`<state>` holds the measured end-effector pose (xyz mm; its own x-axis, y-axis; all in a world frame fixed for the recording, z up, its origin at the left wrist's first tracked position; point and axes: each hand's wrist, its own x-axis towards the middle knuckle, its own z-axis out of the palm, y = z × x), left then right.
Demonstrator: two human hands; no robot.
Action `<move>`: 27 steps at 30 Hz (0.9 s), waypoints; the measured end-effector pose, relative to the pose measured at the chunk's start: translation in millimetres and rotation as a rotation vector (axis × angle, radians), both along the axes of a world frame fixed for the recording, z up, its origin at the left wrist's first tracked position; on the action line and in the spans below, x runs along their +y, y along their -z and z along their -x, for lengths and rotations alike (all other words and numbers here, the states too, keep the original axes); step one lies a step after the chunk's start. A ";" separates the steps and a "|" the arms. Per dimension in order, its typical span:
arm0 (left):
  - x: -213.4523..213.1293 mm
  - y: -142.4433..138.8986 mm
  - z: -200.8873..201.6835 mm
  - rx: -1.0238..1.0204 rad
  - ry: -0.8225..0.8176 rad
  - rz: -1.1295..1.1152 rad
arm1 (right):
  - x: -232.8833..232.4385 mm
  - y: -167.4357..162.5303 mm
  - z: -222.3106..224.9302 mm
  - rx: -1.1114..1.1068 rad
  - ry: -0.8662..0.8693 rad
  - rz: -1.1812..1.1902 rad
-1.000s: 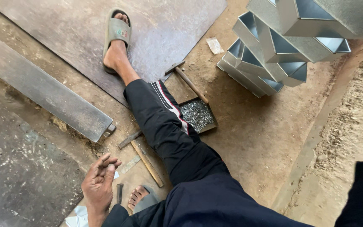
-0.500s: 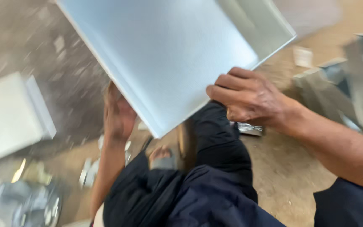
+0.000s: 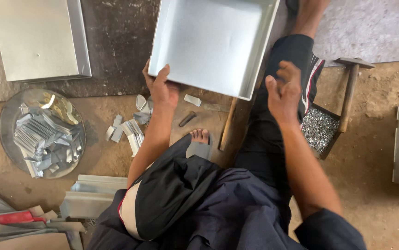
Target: The person sits on the workshop floor and hammers small metal strips flat using a hammer, then bends the pieces by hand and fits them into a folded sheet-metal box. They sort finished pieces into a pile and place completed strips into the metal box.
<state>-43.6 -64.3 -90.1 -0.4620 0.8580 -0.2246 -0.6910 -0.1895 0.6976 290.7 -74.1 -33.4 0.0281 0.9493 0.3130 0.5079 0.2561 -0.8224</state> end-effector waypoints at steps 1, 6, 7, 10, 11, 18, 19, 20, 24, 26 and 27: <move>1.6 8.0 0.8 -0.023 -0.007 0.039 | -1.0 19.8 9.9 0.125 0.032 0.129; 5.8 12.0 1.2 -0.117 -0.019 0.008 | -17.5 84.3 27.9 0.537 -0.037 0.431; 4.6 9.6 -5.4 -0.134 -0.031 0.113 | -18.7 90.6 27.5 0.591 -0.054 0.476; -7.1 10.9 -36.7 -0.148 -0.044 0.396 | -16.0 99.6 23.9 0.658 -0.120 0.549; -10.1 15.8 -47.7 -0.128 -0.010 0.460 | -14.7 101.1 22.6 0.676 -0.130 0.561; 56.9 48.4 36.3 0.076 0.137 0.097 | -20.0 97.1 21.8 0.679 -0.189 0.619; 71.2 44.9 47.4 -0.063 0.182 0.112 | -21.8 95.8 22.0 0.658 -0.192 0.603; 77.2 43.3 52.0 0.005 0.190 0.092 | -22.6 94.4 22.5 0.601 -0.204 0.609; 69.5 23.3 30.6 0.357 0.302 0.045 | -23.4 89.3 23.0 0.347 -0.179 0.591; 65.0 17.9 14.4 0.496 0.355 0.006 | -22.9 87.8 23.2 0.221 -0.167 0.536; 62.3 19.4 9.5 0.523 0.365 -0.019 | -22.5 87.5 23.8 0.164 -0.178 0.505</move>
